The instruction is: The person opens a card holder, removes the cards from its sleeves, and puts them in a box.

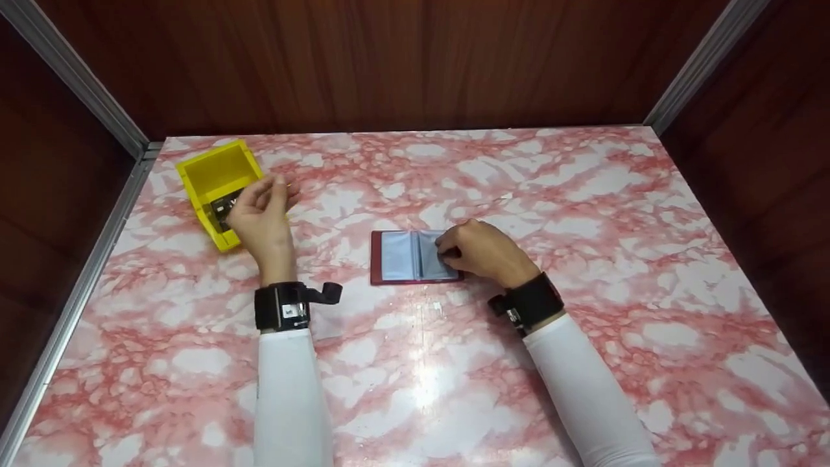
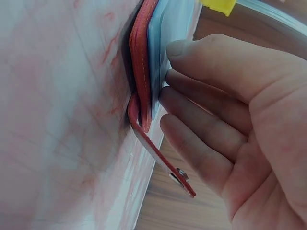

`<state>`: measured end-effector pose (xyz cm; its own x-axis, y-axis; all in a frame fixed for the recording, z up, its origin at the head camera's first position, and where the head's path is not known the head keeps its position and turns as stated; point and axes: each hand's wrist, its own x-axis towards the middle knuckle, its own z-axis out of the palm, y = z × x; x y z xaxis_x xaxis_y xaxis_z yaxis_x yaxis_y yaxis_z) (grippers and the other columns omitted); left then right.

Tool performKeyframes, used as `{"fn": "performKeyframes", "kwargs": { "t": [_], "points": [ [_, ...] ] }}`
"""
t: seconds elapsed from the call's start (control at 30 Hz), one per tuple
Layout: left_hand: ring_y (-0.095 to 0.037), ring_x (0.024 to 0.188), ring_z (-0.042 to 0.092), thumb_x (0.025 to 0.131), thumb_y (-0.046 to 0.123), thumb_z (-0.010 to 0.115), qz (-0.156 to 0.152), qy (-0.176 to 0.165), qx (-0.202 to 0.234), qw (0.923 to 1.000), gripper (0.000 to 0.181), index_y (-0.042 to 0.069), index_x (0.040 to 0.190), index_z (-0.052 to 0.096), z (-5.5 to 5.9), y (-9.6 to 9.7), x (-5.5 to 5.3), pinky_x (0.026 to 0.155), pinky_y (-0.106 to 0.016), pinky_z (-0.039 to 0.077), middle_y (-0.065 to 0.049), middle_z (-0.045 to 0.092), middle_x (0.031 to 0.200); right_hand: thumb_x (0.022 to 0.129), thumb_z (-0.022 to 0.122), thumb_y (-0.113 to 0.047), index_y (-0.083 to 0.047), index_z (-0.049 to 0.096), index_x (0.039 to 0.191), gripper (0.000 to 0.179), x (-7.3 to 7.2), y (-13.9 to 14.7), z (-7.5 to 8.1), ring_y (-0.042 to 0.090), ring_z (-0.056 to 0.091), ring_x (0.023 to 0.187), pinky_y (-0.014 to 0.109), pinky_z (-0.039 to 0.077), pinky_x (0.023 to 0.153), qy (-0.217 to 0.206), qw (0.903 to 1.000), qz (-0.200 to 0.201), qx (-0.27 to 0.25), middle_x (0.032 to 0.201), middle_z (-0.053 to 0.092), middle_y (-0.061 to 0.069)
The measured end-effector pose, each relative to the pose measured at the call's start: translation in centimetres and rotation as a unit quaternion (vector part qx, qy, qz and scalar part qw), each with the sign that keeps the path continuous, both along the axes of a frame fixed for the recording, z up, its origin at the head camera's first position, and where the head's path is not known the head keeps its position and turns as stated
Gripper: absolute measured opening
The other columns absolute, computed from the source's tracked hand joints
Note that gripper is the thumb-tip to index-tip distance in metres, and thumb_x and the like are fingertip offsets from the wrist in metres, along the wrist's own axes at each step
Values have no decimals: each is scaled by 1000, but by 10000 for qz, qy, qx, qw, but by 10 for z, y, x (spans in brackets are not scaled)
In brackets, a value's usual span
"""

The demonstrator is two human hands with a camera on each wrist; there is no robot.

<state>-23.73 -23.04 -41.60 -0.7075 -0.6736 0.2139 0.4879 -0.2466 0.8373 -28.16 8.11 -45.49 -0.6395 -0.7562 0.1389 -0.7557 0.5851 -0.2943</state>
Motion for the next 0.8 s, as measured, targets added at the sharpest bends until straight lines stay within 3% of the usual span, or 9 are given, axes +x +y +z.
{"fn": "performKeyframes", "kwargs": {
  "t": [0.1,0.17,0.23,0.33,0.4,0.47,0.53,0.67,0.8],
  "points": [
    [-29,76,68,78,17,73,-644,-93,-1447,9873,25,-1,94,69,5,20,-3,72,-37,58,-13,71,87,79,67,-11,-16,69,80,6,0,0,1,7,54,67,25,46,62,63,10000,64,-6,77,64,-8],
    [-22,75,69,79,23,73,-972,-298,-2478,9635,23,5,94,71,4,33,-7,72,-31,58,-7,72,87,79,67,-10,-17,67,78,6,-1,1,1,7,51,66,24,44,61,97,9999,113,-51,75,62,-8],
    [-13,76,68,80,28,71,-1285,-521,-3539,9249,21,12,94,72,0,43,-10,73,-26,57,0,72,87,81,66,-10,-16,66,78,7,-1,1,2,7,50,66,24,44,61,79,9998,159,-119,74,61,-8],
    [-4,76,65,83,29,69,-1728,-767,-4882,8520,13,20,92,72,-7,53,-13,73,-22,55,9,71,86,82,67,-11,-16,68,80,6,-2,3,3,7,52,68,24,45,63,12,9997,156,-203,77,63,-8],
    [-1,77,64,84,27,68,-2053,-958,-5463,8064,9,23,90,72,-10,57,-13,73,-21,55,11,70,86,82,67,-11,-17,69,81,6,-2,5,4,7,53,68,24,45,62,1,9998,97,-200,77,63,-8],
    [-2,77,62,84,26,67,-2287,-1280,-5821,7697,8,22,89,72,-13,60,-14,72,-22,54,13,69,83,81,68,-13,-18,68,78,6,-3,7,4,7,52,66,24,44,61,38,9999,0,-164,75,62,-9],
    [-5,82,58,83,27,68,-2439,-1652,-6037,7408,9,21,88,73,-17,60,-15,75,-23,50,13,68,81,80,69,-15,-19,66,74,8,-3,9,4,7,49,62,23,42,58,99,9998,-89,-117,71,60,-9],
    [-12,87,50,79,26,72,-2695,-2238,-6142,7071,7,21,83,74,-25,60,-16,79,-27,42,11,67,77,78,73,-21,-20,70,77,4,-3,11,4,4,54,64,24,47,60,77,9998,-190,-64,73,64,-11],
    [-13,84,56,74,23,76,-2942,-2445,-6080,6957,10,19,84,74,-33,60,-19,78,-28,46,8,68,76,76,75,-25,-19,74,83,9,-4,11,4,4,62,71,28,53,66,51,9998,-189,-39,80,70,-9]
  ]
}}
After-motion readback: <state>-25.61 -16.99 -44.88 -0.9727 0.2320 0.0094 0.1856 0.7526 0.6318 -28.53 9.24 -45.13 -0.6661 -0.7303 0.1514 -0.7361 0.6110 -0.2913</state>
